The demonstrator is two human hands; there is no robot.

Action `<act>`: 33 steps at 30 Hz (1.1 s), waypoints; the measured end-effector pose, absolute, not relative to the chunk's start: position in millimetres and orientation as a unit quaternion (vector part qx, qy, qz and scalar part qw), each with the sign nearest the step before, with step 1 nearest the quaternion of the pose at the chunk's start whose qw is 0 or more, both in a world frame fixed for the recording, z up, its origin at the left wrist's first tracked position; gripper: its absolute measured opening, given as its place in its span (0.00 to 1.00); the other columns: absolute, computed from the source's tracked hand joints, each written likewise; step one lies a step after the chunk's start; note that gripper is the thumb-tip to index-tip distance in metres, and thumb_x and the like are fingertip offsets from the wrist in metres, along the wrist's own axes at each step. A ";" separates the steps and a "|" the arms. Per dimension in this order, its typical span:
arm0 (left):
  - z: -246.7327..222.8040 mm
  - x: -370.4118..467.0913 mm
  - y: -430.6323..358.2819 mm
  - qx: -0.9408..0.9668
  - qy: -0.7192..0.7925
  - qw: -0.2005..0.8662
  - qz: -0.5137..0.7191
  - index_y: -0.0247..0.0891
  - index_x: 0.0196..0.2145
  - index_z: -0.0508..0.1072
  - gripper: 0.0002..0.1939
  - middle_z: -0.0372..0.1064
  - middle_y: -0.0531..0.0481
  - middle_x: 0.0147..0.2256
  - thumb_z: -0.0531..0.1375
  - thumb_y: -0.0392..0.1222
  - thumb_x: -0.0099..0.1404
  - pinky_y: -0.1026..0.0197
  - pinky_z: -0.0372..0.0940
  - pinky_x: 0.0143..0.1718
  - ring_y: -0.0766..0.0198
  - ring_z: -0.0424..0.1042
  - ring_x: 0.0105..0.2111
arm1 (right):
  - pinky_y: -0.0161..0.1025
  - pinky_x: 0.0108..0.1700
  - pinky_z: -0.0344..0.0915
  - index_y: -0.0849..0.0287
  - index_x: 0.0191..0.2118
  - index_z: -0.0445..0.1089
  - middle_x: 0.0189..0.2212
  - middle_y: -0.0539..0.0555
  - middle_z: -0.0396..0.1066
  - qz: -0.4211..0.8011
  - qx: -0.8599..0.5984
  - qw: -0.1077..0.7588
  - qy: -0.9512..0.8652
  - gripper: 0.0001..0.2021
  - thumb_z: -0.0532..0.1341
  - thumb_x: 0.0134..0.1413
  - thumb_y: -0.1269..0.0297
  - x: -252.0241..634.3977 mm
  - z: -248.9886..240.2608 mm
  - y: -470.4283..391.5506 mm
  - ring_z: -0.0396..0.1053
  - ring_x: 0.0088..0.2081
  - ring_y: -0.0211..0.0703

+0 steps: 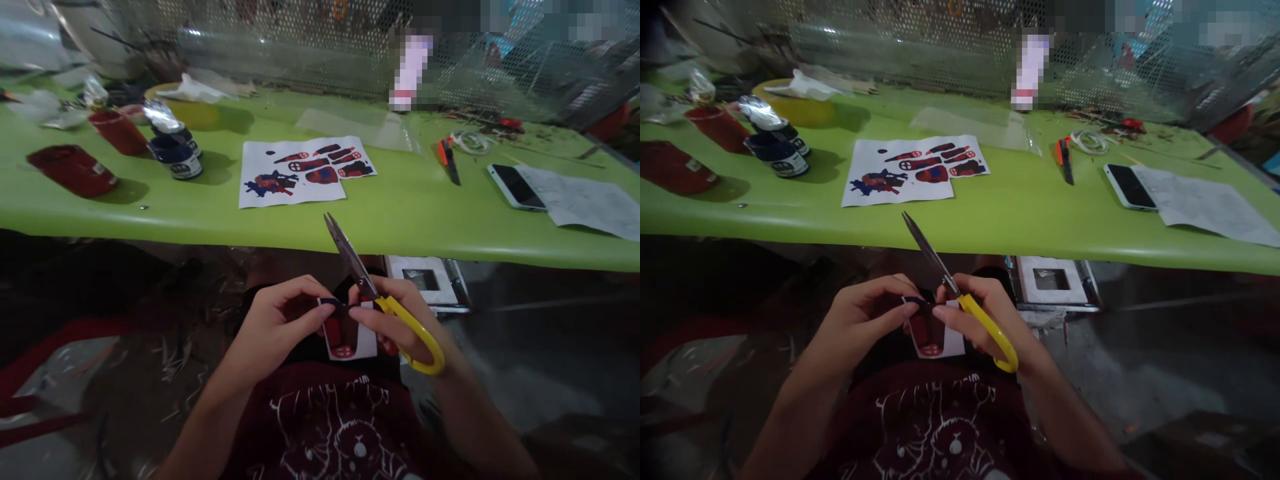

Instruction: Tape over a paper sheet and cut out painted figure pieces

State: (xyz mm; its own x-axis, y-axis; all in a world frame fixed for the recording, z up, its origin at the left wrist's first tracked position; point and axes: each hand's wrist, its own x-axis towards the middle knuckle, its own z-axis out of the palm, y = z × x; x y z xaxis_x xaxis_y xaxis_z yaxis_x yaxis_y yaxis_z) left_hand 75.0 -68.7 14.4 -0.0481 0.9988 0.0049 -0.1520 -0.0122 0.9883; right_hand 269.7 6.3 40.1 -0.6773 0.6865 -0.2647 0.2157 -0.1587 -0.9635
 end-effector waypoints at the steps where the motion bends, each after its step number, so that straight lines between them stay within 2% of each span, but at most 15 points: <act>1: 12.8 76.1 -69.2 0.438 0.473 0.531 0.550 0.37 0.35 0.79 0.04 0.73 0.51 0.32 0.68 0.40 0.64 0.66 0.69 0.30 0.67 0.71 0.29 | 0.28 0.14 0.51 0.56 0.36 0.70 0.16 0.40 0.57 0.678 -0.364 0.173 -0.615 0.08 0.68 0.56 0.60 269.5 40.5 6.8 0.54 0.13 0.30; 8: 6.4 78.8 -72.7 0.396 0.486 0.558 0.544 0.38 0.36 0.79 0.08 0.75 0.50 0.32 0.70 0.43 0.62 0.64 0.69 0.32 0.65 0.72 0.29 | 0.28 0.13 0.54 0.56 0.35 0.71 0.13 0.41 0.59 0.706 -0.350 0.190 -0.586 0.11 0.67 0.56 0.54 271.8 40.0 10.1 0.55 0.12 0.31; 18: 4.0 77.2 -71.1 0.361 0.425 0.620 0.552 0.39 0.33 0.80 0.06 0.73 0.50 0.33 0.72 0.42 0.59 0.64 0.65 0.36 0.65 0.71 0.33 | 0.27 0.12 0.55 0.55 0.37 0.72 0.13 0.41 0.61 0.729 -0.347 0.174 -0.564 0.10 0.67 0.57 0.56 277.5 31.1 12.6 0.54 0.12 0.31; 26: -4.1 79.0 -67.3 0.322 0.402 0.642 0.568 0.41 0.32 0.82 0.05 0.76 0.51 0.32 0.72 0.41 0.59 0.64 0.67 0.39 0.65 0.73 0.34 | 0.26 0.14 0.55 0.57 0.38 0.70 0.14 0.40 0.61 0.710 -0.341 0.179 -0.589 0.09 0.66 0.59 0.57 272.1 33.1 10.7 0.54 0.13 0.29; 33: -13.5 79.3 -63.9 0.361 0.327 0.643 0.591 0.42 0.33 0.83 0.02 0.77 0.49 0.40 0.70 0.36 0.62 0.60 0.68 0.48 0.61 0.75 0.44 | 0.25 0.14 0.56 0.57 0.39 0.70 0.14 0.40 0.61 0.722 -0.342 0.175 -0.575 0.11 0.67 0.59 0.55 270.7 25.8 10.4 0.55 0.13 0.29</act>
